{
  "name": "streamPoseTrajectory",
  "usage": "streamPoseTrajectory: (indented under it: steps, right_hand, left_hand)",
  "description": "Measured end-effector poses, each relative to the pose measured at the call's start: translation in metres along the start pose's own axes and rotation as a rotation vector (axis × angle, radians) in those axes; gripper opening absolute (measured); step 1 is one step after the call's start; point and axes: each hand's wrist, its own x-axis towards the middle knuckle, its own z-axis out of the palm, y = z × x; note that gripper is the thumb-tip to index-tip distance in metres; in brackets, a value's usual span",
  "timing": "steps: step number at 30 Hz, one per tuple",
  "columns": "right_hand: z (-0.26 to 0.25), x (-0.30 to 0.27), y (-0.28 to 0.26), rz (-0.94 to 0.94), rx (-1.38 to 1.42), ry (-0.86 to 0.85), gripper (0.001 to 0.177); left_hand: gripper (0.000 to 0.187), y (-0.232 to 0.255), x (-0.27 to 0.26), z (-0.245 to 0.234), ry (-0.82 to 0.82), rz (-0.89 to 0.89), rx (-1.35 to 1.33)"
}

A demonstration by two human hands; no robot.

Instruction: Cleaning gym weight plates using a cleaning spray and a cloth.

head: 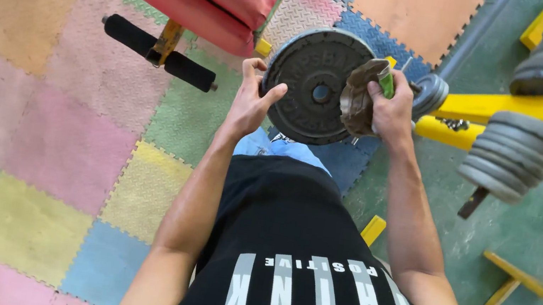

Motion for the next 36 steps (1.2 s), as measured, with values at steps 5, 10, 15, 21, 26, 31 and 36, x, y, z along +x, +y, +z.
streamPoseTrajectory:
  steps: [5,10,15,21,26,31,36]
  right_hand:
    - [0.012,0.055,-0.016,0.004,-0.006,-0.075,0.019]
    - [0.048,0.110,-0.029,-0.008,-0.043,-0.132,0.019]
    - [0.102,0.163,-0.048,0.039,-0.053,-0.179,0.023]
    - [0.166,0.224,-0.052,0.064,-0.013,-0.303,0.025]
    - [0.215,0.268,-0.060,0.014,-0.018,-0.448,0.029]
    - [0.258,0.307,-0.061,-0.031,-0.043,-0.604,0.034]
    - [0.282,0.342,-0.063,-0.049,-0.095,-0.713,0.044]
  left_hand:
    - [0.059,0.004,0.028,-0.009,0.086,0.030,-0.039]
    - [0.060,0.004,0.065,-0.038,0.179,-0.033,-0.110]
    - [0.050,-0.009,0.108,-0.087,0.241,0.000,0.003]
    - [0.043,-0.012,0.145,-0.141,0.352,0.035,0.060]
    - [0.042,-0.016,0.167,-0.169,0.439,-0.060,0.001]
    - [0.042,-0.028,0.183,-0.174,0.593,-0.130,0.026]
    - [0.047,-0.052,0.194,-0.161,0.759,-0.190,0.136]
